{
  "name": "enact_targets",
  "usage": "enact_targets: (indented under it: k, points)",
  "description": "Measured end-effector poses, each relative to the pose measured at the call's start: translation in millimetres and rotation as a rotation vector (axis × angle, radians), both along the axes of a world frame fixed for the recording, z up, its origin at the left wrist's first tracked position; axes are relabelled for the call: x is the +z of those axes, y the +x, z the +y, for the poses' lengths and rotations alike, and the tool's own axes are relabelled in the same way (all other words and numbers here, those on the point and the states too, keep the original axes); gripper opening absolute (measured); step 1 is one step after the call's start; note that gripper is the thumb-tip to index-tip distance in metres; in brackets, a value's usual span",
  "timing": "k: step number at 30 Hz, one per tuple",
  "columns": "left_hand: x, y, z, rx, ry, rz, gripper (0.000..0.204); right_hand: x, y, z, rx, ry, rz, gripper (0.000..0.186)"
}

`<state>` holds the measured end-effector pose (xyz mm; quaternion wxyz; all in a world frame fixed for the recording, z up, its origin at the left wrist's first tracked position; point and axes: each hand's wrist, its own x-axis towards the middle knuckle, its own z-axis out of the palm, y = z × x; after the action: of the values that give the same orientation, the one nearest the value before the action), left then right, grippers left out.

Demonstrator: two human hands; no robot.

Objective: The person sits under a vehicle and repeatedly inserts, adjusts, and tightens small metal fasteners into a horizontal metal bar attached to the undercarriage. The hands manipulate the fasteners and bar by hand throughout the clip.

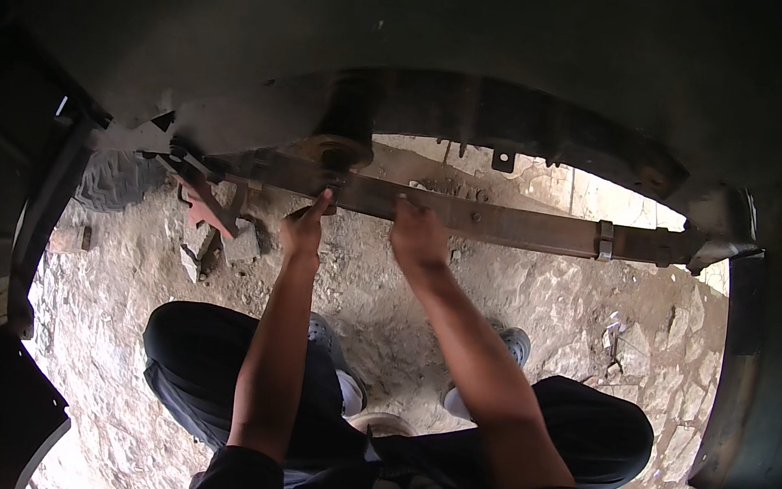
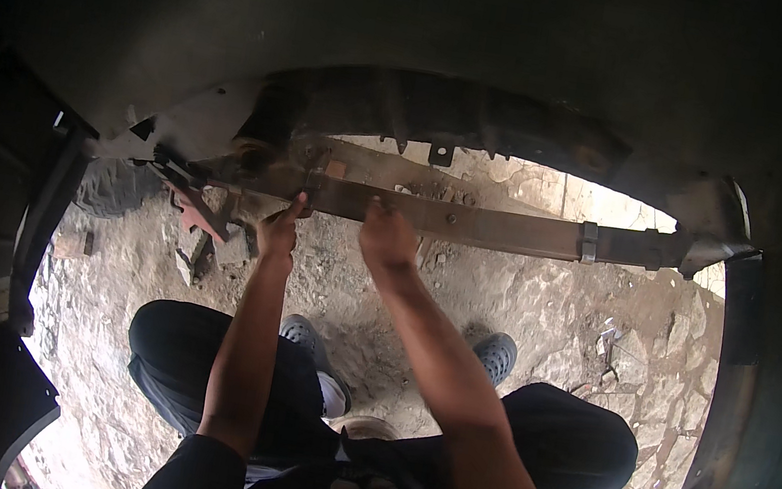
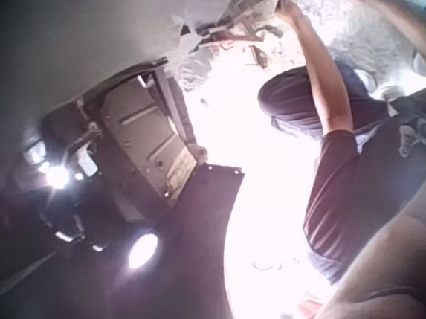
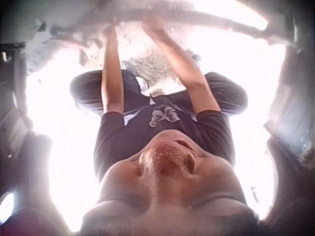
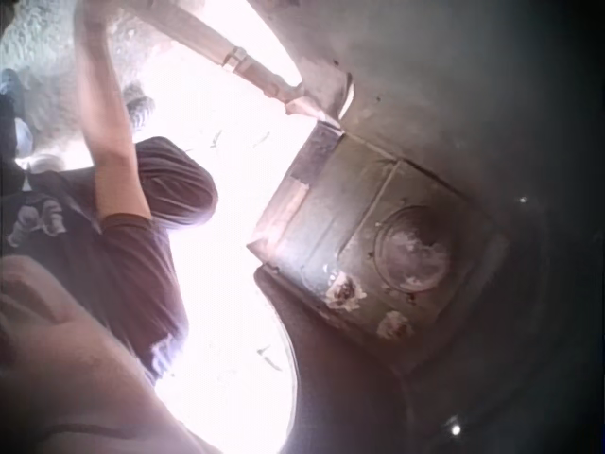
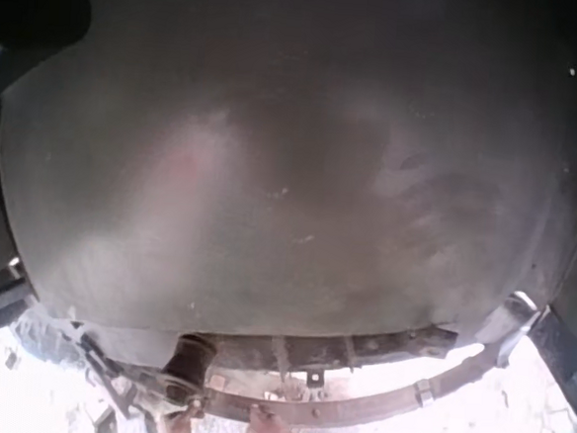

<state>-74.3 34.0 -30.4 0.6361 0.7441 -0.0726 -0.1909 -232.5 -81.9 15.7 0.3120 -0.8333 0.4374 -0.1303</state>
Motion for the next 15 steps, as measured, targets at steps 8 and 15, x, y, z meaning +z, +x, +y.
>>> enact_targets:
  k: [8,15]
  points:
    - [18.2,-12.5,5.7,-0.053,0.098,0.395,0.053,-27.3,-31.5,-16.2,-0.043,-0.18,-0.006,0.025]
    - [22.8,-2.1,8.5,-0.096,0.068,0.45,0.054,-6.0,38.6,10.8,0.182,-0.246,0.072,0.021]
